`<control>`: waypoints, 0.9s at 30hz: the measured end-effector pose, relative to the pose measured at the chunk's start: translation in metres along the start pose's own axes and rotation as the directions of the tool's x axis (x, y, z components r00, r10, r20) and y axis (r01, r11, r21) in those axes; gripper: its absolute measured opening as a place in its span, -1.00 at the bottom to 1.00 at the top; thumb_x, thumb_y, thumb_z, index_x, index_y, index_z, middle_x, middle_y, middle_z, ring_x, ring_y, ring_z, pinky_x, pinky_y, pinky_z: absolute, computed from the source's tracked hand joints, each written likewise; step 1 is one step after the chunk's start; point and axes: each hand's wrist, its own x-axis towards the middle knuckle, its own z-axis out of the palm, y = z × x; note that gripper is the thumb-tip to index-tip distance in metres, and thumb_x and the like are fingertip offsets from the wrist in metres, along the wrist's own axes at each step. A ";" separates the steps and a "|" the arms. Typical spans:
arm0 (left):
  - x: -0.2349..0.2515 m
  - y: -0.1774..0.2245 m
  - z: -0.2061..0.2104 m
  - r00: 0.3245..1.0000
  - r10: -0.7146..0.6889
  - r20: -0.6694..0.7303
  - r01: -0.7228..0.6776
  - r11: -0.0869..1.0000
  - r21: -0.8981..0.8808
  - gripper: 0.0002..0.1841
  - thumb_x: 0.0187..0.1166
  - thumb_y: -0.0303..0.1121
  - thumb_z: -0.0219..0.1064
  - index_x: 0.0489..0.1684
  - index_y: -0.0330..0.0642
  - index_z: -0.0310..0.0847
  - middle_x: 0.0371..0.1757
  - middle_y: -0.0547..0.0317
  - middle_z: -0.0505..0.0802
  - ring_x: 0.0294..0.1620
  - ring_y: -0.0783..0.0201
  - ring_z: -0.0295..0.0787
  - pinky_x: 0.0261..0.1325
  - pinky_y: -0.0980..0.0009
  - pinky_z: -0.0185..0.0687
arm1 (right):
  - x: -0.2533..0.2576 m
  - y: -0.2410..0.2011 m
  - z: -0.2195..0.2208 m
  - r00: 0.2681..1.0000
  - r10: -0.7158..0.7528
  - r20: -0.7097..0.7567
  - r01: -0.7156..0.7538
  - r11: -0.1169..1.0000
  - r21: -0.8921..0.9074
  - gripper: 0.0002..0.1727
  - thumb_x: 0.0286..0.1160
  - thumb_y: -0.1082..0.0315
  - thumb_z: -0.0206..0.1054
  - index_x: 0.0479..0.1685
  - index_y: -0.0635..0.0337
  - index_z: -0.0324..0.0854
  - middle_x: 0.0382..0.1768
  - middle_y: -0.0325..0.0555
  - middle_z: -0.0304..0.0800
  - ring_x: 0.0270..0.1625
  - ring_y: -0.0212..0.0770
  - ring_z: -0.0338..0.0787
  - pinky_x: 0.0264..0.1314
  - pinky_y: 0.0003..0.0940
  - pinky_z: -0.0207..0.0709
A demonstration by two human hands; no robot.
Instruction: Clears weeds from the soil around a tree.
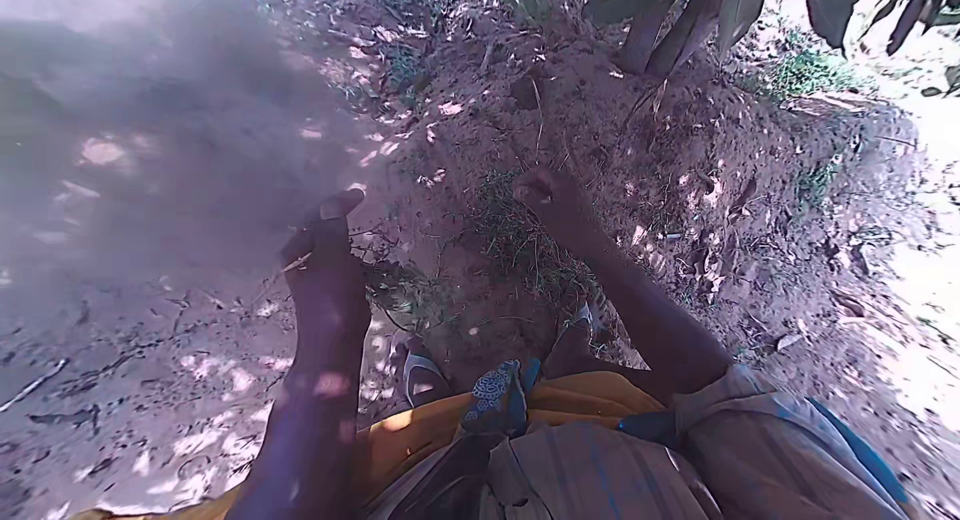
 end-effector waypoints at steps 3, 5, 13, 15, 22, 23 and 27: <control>0.008 0.004 -0.007 0.994 0.029 -0.110 -0.035 0.998 -0.053 -0.78 0.80 -0.24 0.09 0.10 0.00 0.67 0.00 0.66 0.79 -0.07 0.81 0.62 -0.01 0.73 0.50 | 0.011 0.007 -0.033 0.977 0.129 0.169 -0.065 0.938 -0.340 -0.55 0.69 0.29 0.30 0.50 0.25 0.54 0.37 0.23 0.68 0.39 0.14 0.68 0.45 0.17 0.48; 0.011 0.006 -0.011 0.992 0.018 -0.121 -0.026 0.997 -0.066 -0.77 0.79 -0.22 0.10 0.16 0.02 0.65 0.07 0.64 0.79 -0.02 0.78 0.63 0.02 0.69 0.50 | 0.012 0.023 -0.028 0.918 0.288 0.274 -0.092 0.824 -0.559 -0.29 0.57 0.24 0.43 0.73 0.17 0.34 0.59 0.33 0.47 0.61 0.33 0.50 0.57 0.35 0.34; 0.006 0.004 -0.005 0.997 0.028 -0.065 -0.036 0.992 -0.121 -0.73 0.81 -0.24 0.03 0.13 -0.05 0.66 0.14 0.53 0.82 0.18 0.66 0.66 0.26 0.56 0.51 | -0.034 0.100 0.094 0.822 0.465 0.329 -0.083 0.669 -0.738 -0.29 0.63 0.50 0.25 0.82 0.12 0.23 0.79 0.47 0.03 0.76 0.56 0.11 0.56 0.57 0.14; 0.007 0.004 -0.004 0.998 0.035 -0.061 -0.044 0.989 -0.139 -0.76 0.80 -0.26 0.04 0.08 -0.03 0.65 0.11 0.54 0.82 0.16 0.67 0.66 0.24 0.58 0.52 | -0.025 0.101 0.076 0.889 0.396 0.230 -0.126 0.694 -0.709 -0.38 0.61 0.50 0.27 0.72 0.14 0.40 0.70 0.30 0.33 0.61 0.41 0.44 0.39 0.37 0.47; 0.006 0.005 -0.004 0.997 0.004 -0.078 -0.016 0.989 -0.148 -0.74 0.80 -0.26 0.03 0.11 -0.08 0.64 0.15 0.48 0.83 0.20 0.63 0.66 0.28 0.54 0.50 | 0.015 0.051 -0.001 0.987 0.070 -0.144 -0.153 0.684 -0.713 -0.53 0.63 0.55 0.14 0.49 0.20 0.64 0.61 0.21 0.52 0.65 0.29 0.48 0.52 0.20 0.46; 0.007 0.004 -0.004 0.998 0.004 -0.069 -0.014 0.989 -0.145 -0.74 0.80 -0.26 0.04 0.13 -0.09 0.64 0.15 0.47 0.82 0.21 0.62 0.65 0.29 0.53 0.49 | 0.015 0.056 -0.006 0.994 -0.003 -0.113 -0.081 0.685 -0.724 -0.52 0.56 0.61 0.17 0.44 0.19 0.69 0.59 0.23 0.55 0.70 0.31 0.41 0.62 0.25 0.33; 0.006 0.004 -0.003 1.000 -0.003 -0.029 -0.001 0.992 -0.127 -0.75 0.79 -0.27 0.04 0.11 -0.07 0.63 0.16 0.48 0.84 0.22 0.62 0.68 0.27 0.54 0.53 | 0.013 0.077 -0.031 0.883 0.375 0.281 -0.036 0.651 -0.758 -0.63 0.59 0.50 0.28 0.34 0.29 0.70 0.42 0.38 0.64 0.56 0.43 0.52 0.57 0.52 0.19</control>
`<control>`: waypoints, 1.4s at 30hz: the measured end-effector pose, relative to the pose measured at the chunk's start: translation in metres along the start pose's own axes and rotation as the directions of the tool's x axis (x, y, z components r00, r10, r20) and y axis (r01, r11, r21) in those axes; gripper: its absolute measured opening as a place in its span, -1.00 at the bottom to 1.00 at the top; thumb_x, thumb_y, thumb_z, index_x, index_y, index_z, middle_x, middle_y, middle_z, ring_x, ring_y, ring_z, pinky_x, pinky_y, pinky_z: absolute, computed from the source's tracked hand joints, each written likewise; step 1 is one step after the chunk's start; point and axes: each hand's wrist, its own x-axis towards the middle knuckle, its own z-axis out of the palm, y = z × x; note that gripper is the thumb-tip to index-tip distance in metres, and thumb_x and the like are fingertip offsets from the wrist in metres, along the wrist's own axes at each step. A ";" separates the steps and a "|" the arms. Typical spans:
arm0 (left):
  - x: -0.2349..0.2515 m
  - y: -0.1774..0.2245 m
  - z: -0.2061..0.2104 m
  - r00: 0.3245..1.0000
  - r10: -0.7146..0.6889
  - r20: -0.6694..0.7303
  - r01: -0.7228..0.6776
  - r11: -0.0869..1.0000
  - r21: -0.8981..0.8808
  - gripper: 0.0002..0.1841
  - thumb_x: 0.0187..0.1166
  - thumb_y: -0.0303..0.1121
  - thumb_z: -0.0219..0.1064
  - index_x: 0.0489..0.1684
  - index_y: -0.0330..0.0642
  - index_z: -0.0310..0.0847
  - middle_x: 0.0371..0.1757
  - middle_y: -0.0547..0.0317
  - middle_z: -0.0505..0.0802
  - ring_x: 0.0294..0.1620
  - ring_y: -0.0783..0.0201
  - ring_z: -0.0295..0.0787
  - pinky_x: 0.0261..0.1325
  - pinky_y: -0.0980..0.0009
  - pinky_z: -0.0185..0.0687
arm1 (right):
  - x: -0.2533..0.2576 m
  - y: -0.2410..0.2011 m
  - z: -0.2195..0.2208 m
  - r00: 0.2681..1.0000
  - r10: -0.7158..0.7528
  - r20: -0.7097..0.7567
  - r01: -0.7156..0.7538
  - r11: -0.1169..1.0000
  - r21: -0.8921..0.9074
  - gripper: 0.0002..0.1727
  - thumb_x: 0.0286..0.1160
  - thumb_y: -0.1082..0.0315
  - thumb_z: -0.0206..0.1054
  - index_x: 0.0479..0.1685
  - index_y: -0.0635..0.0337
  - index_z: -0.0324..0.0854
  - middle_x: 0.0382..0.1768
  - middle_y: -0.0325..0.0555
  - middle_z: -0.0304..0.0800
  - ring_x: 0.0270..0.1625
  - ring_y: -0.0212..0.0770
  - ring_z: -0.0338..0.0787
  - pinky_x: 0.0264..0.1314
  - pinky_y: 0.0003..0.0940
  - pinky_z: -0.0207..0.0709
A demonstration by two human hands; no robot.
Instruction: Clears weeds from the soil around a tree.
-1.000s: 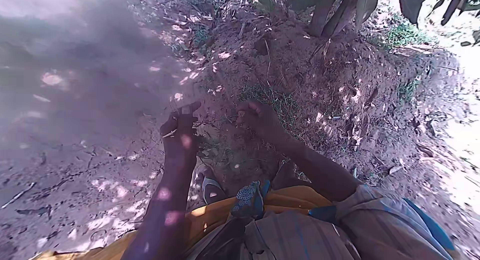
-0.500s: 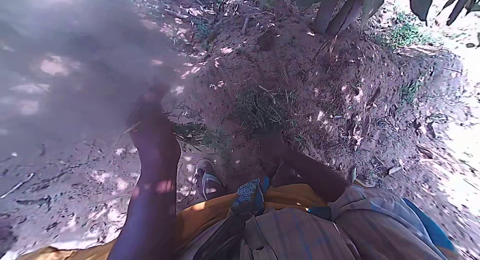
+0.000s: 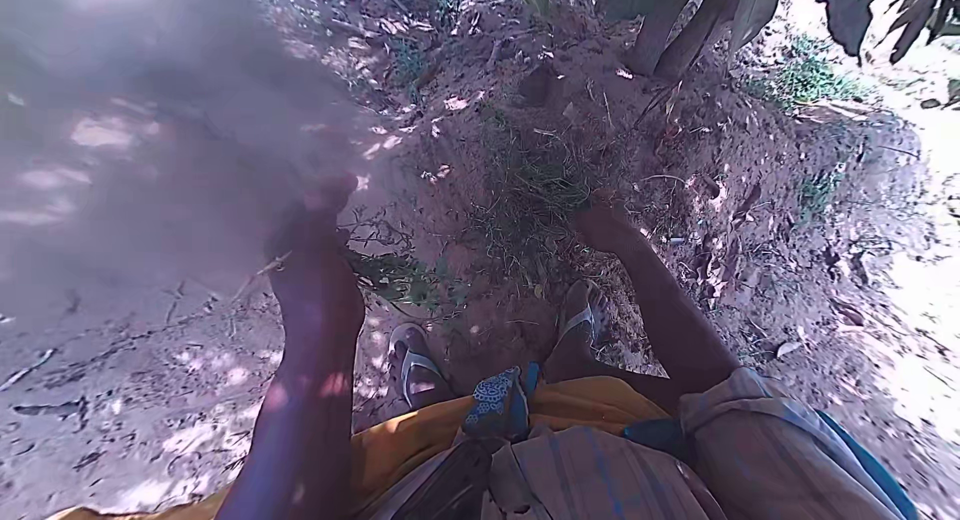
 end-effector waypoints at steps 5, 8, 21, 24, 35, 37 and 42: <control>0.000 -0.002 0.001 0.998 0.046 0.039 -0.046 0.999 0.005 -0.74 0.79 -0.28 -0.01 0.07 -0.07 0.64 0.10 0.51 0.84 0.17 0.65 0.68 0.27 0.57 0.54 | -0.011 0.027 -0.036 0.994 0.102 -0.044 -0.097 0.989 0.109 -0.64 0.80 0.29 0.14 0.26 0.35 0.71 0.30 0.40 0.71 0.45 0.42 0.63 0.45 0.51 0.32; -0.002 -0.003 0.002 0.993 0.063 0.098 -0.062 0.998 -0.014 -0.69 0.80 -0.31 -0.09 0.09 -0.12 0.61 0.11 0.46 0.85 0.22 0.57 0.72 0.35 0.49 0.58 | -0.023 0.028 -0.054 0.963 0.177 -0.203 -0.122 0.959 0.255 -0.64 0.80 0.30 0.12 0.24 0.33 0.74 0.23 0.38 0.76 0.39 0.36 0.68 0.43 0.42 0.37; -0.011 -0.001 0.008 0.911 -0.289 0.295 0.345 0.925 -0.159 -0.53 0.91 -0.19 -0.25 0.02 -0.05 0.69 -0.68 0.55 0.57 -0.74 0.60 0.44 -0.55 0.65 0.53 | -0.056 0.011 -0.069 0.906 -0.258 -0.334 0.419 0.645 0.639 -0.74 0.65 0.37 0.23 -0.37 0.13 0.81 -0.39 -0.47 0.86 -0.36 -0.72 0.65 -0.23 -0.66 0.48; -0.016 -0.015 0.014 0.723 -0.473 0.504 0.604 0.787 -0.126 -0.47 0.91 -0.17 -0.32 0.05 -0.17 0.67 -0.61 0.38 0.69 -0.71 0.53 0.55 -0.58 0.63 0.57 | -0.064 0.007 -0.076 0.760 -0.436 -0.482 0.644 0.410 0.646 -0.72 0.59 0.38 0.18 -0.30 0.09 0.86 -0.22 -0.46 0.97 -0.10 -0.63 0.86 0.08 -0.58 0.72; -0.036 -0.030 0.040 0.646 -0.666 0.373 0.749 0.647 -0.142 -0.66 0.87 -0.26 -0.07 -0.01 -0.26 0.62 -0.30 0.11 0.81 -0.31 0.28 0.79 -0.20 0.37 0.74 | -0.047 -0.097 -0.010 0.648 -0.736 0.197 0.542 0.627 0.559 -0.66 0.72 0.25 0.27 -0.31 0.37 0.73 -0.52 -0.30 0.56 -0.46 -0.57 0.36 -0.34 -0.55 0.19; -0.028 -0.036 0.031 0.706 -0.596 0.383 0.689 0.703 -0.175 -0.63 0.89 -0.29 -0.13 0.07 -0.26 0.62 -0.20 0.10 0.86 -0.26 0.30 0.82 -0.15 0.39 0.74 | -0.045 -0.103 -0.007 0.696 -0.652 0.301 0.492 0.738 0.462 -0.64 0.76 0.25 0.22 -0.29 0.38 0.70 -0.49 -0.18 0.50 -0.40 -0.38 0.37 -0.23 -0.35 0.24; -0.022 -0.034 0.026 0.740 -0.540 0.401 0.644 0.741 -0.191 -0.56 0.90 -0.29 -0.21 0.22 -0.29 0.63 -0.24 0.09 0.87 -0.25 0.30 0.84 -0.12 0.41 0.75 | -0.040 -0.097 -0.012 0.778 -0.552 0.300 0.405 0.805 0.433 -0.67 0.81 0.28 0.13 -0.17 0.35 0.69 -0.41 -0.17 0.53 -0.36 -0.37 0.41 -0.19 -0.34 0.30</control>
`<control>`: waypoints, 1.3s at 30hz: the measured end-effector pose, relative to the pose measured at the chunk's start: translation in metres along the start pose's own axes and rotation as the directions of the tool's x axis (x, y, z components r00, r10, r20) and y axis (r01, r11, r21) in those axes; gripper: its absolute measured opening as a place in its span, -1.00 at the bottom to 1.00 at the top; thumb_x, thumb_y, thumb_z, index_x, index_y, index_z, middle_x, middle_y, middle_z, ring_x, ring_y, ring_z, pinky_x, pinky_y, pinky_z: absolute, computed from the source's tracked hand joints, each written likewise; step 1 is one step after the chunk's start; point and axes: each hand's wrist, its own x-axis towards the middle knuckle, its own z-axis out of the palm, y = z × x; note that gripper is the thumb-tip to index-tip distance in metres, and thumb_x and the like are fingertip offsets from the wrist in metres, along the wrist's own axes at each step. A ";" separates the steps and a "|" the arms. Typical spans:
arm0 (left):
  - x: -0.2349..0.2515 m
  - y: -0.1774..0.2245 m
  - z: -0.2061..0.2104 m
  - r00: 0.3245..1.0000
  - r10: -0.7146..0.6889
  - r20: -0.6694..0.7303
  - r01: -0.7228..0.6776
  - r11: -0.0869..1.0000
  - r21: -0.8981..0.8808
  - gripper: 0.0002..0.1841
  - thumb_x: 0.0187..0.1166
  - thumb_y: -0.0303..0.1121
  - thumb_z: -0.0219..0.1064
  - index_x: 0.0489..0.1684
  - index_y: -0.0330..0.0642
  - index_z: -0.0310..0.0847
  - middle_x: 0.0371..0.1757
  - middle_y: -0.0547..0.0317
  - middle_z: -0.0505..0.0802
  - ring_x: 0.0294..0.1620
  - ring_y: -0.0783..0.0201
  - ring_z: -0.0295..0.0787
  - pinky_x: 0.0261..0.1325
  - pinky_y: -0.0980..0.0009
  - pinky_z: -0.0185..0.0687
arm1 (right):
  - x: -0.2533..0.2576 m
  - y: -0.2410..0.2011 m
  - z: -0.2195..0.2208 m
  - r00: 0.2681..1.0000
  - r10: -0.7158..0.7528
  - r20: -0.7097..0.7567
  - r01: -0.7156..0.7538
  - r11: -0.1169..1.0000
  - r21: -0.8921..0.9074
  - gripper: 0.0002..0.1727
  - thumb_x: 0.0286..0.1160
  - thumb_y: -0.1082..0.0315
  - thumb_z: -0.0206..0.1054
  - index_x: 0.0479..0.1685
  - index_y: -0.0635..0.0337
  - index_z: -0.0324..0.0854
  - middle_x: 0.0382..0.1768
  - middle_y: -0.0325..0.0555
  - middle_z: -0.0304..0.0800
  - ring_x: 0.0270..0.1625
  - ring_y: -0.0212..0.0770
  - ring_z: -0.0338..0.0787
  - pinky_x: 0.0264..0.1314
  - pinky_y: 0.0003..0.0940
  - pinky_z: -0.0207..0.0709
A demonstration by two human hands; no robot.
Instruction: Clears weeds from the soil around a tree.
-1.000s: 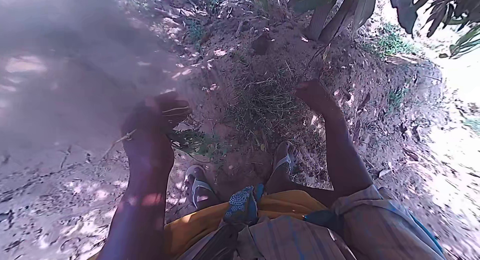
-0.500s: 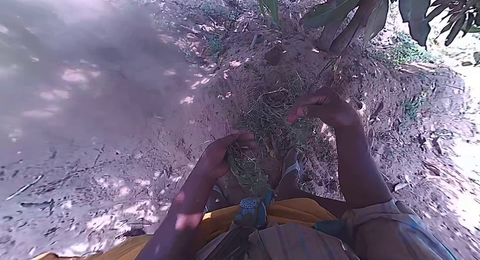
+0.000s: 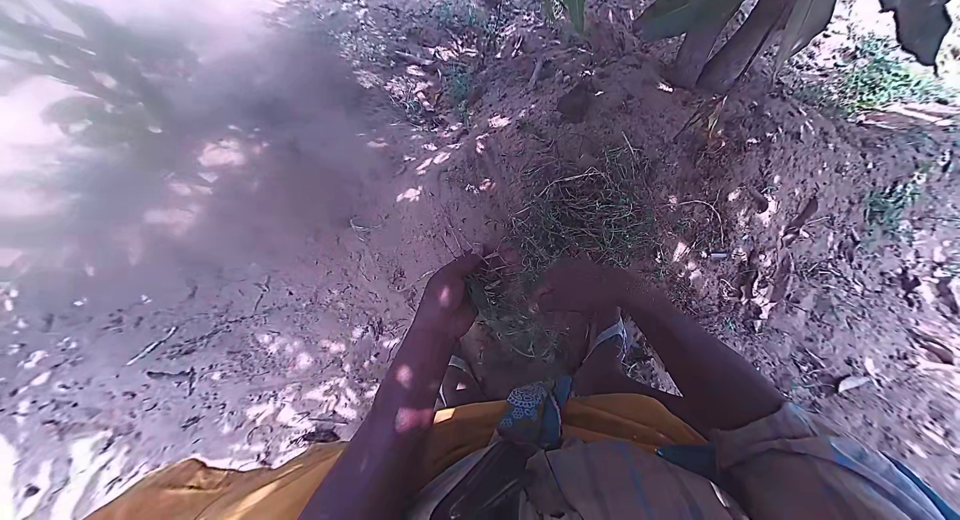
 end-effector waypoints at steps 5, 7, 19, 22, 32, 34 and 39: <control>-0.003 0.001 0.002 1.000 -0.006 0.017 0.006 1.000 -0.012 -0.58 0.91 -0.25 -0.18 0.21 -0.26 0.62 -0.21 0.09 0.90 -0.27 0.31 0.86 -0.18 0.43 0.75 | -0.018 0.001 -0.014 0.996 -0.008 -0.093 0.008 1.000 0.003 -0.72 0.78 0.30 0.20 -0.11 0.31 0.76 -0.36 -0.16 0.66 -0.33 -0.41 0.49 -0.18 -0.40 0.35; -0.004 -0.001 0.004 1.000 -0.004 0.002 0.004 1.000 -0.018 -0.55 0.91 -0.27 -0.21 0.23 -0.32 0.62 -0.30 0.07 0.82 -0.38 0.30 0.79 -0.25 0.44 0.73 | -0.024 0.009 -0.021 0.954 -0.002 -0.299 0.032 0.995 0.098 -0.70 0.78 0.30 0.22 -0.31 0.29 0.70 -0.43 -0.21 0.74 -0.37 -0.47 0.63 -0.22 -0.49 0.47; -0.007 -0.022 0.021 0.997 -0.074 0.011 0.073 0.997 0.037 -0.48 0.94 -0.15 -0.27 -0.10 -0.27 0.61 -0.49 0.19 0.72 -0.51 0.33 0.69 -0.26 0.46 0.71 | 0.037 0.022 0.030 0.896 0.200 -0.396 0.170 0.670 0.723 -0.60 0.91 0.26 0.00 0.17 0.44 0.63 -0.15 -0.02 0.81 -0.24 -0.40 0.77 -0.08 -0.47 0.66; -0.007 -0.020 0.022 0.997 -0.071 -0.019 0.071 0.997 0.019 -0.34 0.86 0.15 -0.32 0.15 -0.20 0.59 -0.26 0.14 0.82 -0.44 0.33 0.74 -0.25 0.41 0.73 | 0.032 0.035 0.022 0.865 0.277 -0.418 0.166 0.629 0.759 -0.45 0.97 0.15 -0.19 0.28 0.42 0.59 0.05 0.12 0.81 -0.14 -0.23 0.84 -0.02 -0.30 0.72; -0.015 -0.022 0.025 0.995 0.033 0.089 -0.048 0.984 0.171 -0.62 0.66 -0.64 0.18 0.36 -0.07 0.52 -0.42 0.26 0.73 -0.63 0.53 0.53 -0.60 0.68 0.43 | 0.025 0.020 0.013 0.837 0.262 -0.481 0.190 0.685 0.703 -0.53 0.97 0.22 -0.22 0.48 0.26 0.48 -0.21 -0.02 0.79 -0.57 -0.39 0.65 -0.52 -0.50 0.53; -0.016 -0.022 0.027 0.996 0.066 0.064 -0.080 0.969 0.235 -0.64 0.67 -0.64 0.18 0.35 -0.11 0.57 -0.46 0.29 0.69 -0.69 0.56 0.41 -0.66 0.70 0.30 | 0.021 0.015 0.010 0.792 0.291 -0.536 0.196 0.711 0.675 -0.53 0.97 0.24 -0.21 0.46 0.28 0.51 -0.34 -0.12 0.66 -0.61 -0.44 0.47 -0.57 -0.56 0.33; -0.006 -0.015 0.010 0.968 0.237 -0.080 -0.211 0.946 0.245 -0.63 0.91 -0.23 -0.10 0.30 -0.12 0.63 -0.13 0.30 0.81 -0.35 0.47 0.71 -0.32 0.57 0.62 | -0.008 0.051 -0.026 0.432 0.288 -0.855 0.003 0.947 0.321 -0.54 0.94 0.33 -0.21 0.51 0.27 0.51 -0.28 -0.01 0.77 -0.38 -0.17 0.67 -0.26 -0.20 0.53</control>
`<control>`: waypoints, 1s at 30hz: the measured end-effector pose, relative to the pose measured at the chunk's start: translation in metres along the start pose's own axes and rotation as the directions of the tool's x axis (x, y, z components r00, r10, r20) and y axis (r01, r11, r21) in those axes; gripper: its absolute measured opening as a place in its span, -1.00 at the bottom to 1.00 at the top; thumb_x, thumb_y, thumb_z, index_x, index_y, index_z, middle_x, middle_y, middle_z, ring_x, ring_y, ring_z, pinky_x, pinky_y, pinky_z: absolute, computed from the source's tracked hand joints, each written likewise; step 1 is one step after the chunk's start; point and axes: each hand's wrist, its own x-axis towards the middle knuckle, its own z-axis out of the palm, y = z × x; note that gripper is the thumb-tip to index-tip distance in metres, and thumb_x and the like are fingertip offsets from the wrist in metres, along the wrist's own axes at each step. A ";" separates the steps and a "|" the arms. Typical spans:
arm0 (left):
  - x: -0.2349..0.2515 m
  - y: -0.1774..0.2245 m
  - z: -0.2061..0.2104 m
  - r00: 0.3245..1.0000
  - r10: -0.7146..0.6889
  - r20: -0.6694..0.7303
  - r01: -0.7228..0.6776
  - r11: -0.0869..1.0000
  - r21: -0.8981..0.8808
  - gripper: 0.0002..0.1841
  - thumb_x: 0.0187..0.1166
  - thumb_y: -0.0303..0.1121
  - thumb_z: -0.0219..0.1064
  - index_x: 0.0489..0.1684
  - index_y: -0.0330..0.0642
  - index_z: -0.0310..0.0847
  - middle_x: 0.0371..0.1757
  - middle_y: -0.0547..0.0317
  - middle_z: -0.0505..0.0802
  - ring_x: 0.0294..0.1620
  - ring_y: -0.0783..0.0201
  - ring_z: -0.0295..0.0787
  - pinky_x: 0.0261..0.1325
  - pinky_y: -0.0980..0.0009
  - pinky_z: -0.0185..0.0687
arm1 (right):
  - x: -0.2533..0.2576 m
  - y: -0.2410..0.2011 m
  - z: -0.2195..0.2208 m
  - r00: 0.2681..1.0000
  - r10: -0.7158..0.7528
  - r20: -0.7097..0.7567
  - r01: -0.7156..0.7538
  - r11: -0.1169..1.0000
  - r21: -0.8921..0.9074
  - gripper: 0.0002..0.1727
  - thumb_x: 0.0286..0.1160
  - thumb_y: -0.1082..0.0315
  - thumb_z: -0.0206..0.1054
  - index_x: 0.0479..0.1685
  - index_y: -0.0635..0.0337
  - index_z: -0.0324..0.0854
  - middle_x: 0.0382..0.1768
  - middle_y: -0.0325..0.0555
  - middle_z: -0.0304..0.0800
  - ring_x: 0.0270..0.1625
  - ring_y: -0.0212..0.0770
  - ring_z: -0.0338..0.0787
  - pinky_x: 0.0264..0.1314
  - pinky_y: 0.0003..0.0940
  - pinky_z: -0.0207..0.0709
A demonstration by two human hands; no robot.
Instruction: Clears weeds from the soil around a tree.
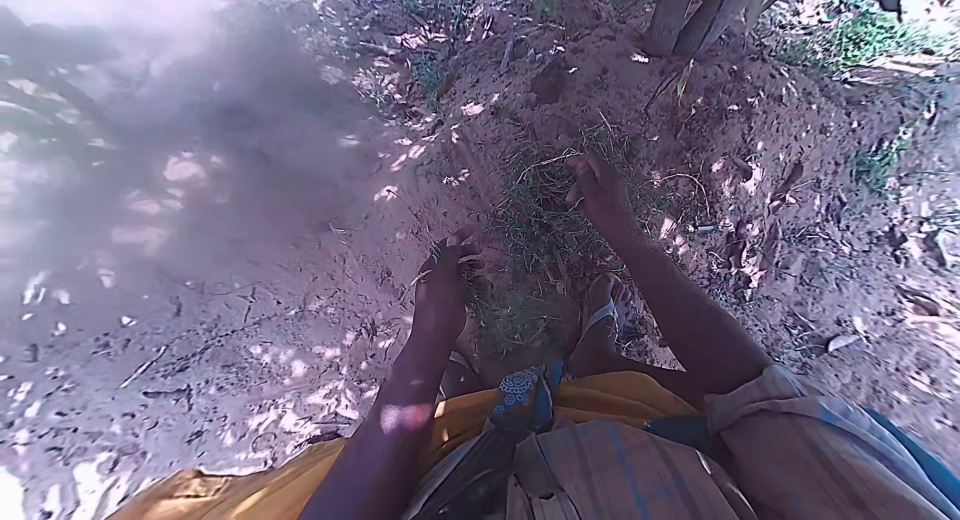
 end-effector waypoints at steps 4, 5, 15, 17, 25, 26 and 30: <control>0.008 0.002 -0.011 0.999 0.041 -0.019 -0.041 0.999 0.004 -0.60 0.91 -0.20 -0.12 0.40 -0.12 0.57 0.26 0.25 0.80 0.16 0.42 0.73 0.06 0.44 0.60 | 0.009 -0.008 -0.038 0.994 -0.062 0.093 0.086 0.955 -0.283 -0.48 0.84 0.44 -0.15 0.71 0.19 0.37 0.53 0.24 0.59 0.55 0.23 0.59 0.54 0.26 0.37; 0.005 0.003 -0.007 0.999 0.040 0.000 -0.040 0.998 0.041 -0.60 0.91 -0.20 -0.13 0.39 -0.12 0.59 0.33 0.26 0.79 0.23 0.42 0.72 0.10 0.44 0.59 | 0.003 -0.016 -0.035 0.973 -0.060 0.225 0.117 0.961 -0.249 -0.47 0.83 0.46 -0.14 0.72 0.19 0.37 0.62 0.20 0.51 0.65 0.17 0.50 0.65 0.19 0.29; -0.034 0.000 0.029 0.987 -0.081 0.139 0.030 0.942 0.334 -0.72 0.79 -0.45 0.08 0.34 -0.31 0.53 0.07 0.17 0.75 0.03 0.54 0.65 0.15 0.53 0.56 | -0.054 -0.017 0.076 0.908 -0.075 0.413 -0.066 0.946 0.316 -0.37 0.92 0.26 -0.09 0.90 0.26 -0.01 0.84 0.35 0.03 0.83 0.26 0.17 0.79 0.12 0.12; -0.032 -0.004 0.026 0.973 -0.013 0.232 -0.077 0.924 0.373 -0.73 0.70 -0.54 0.11 0.27 -0.27 0.54 0.02 0.24 0.75 0.02 0.58 0.65 0.14 0.56 0.56 | -0.054 -0.016 0.081 0.911 -0.060 0.409 -0.085 0.941 0.328 -0.37 0.91 0.24 -0.07 0.90 0.24 0.00 0.84 0.35 0.02 0.84 0.27 0.14 0.80 0.17 0.09; -0.015 -0.001 0.018 0.996 -0.058 0.064 0.052 0.995 0.085 -0.74 0.81 -0.53 -0.05 0.08 -0.31 0.61 -0.41 0.27 0.77 -0.47 0.42 0.76 -0.24 0.48 0.78 | 0.004 0.017 0.026 0.987 -0.155 0.047 0.160 0.976 -0.145 -0.42 0.72 -0.04 0.23 0.52 0.17 0.60 0.90 0.23 -0.13 0.91 0.31 -0.09 0.81 0.36 -0.15; -0.013 0.001 0.016 0.998 -0.050 0.039 0.048 0.998 0.041 -0.74 0.82 -0.52 -0.07 0.06 -0.30 0.60 -0.44 0.29 0.74 -0.50 0.41 0.75 -0.26 0.45 0.80 | 0.012 0.030 0.013 0.997 -0.079 0.006 0.079 0.971 -0.228 -0.43 0.69 -0.08 0.26 0.46 0.13 0.65 0.91 0.22 -0.17 0.92 0.33 -0.17 0.80 0.40 -0.22; -0.005 0.008 0.009 0.999 0.035 -0.016 -0.036 0.997 -0.068 -0.72 0.81 -0.52 -0.10 -0.03 -0.27 0.62 -0.47 0.31 0.76 -0.50 0.41 0.74 -0.31 0.49 0.76 | 0.017 0.082 -0.001 0.972 0.203 0.117 -0.167 0.950 -0.265 -0.41 0.64 -0.06 0.36 0.49 0.14 0.63 0.87 0.24 -0.02 0.87 0.38 -0.05 0.72 0.50 -0.10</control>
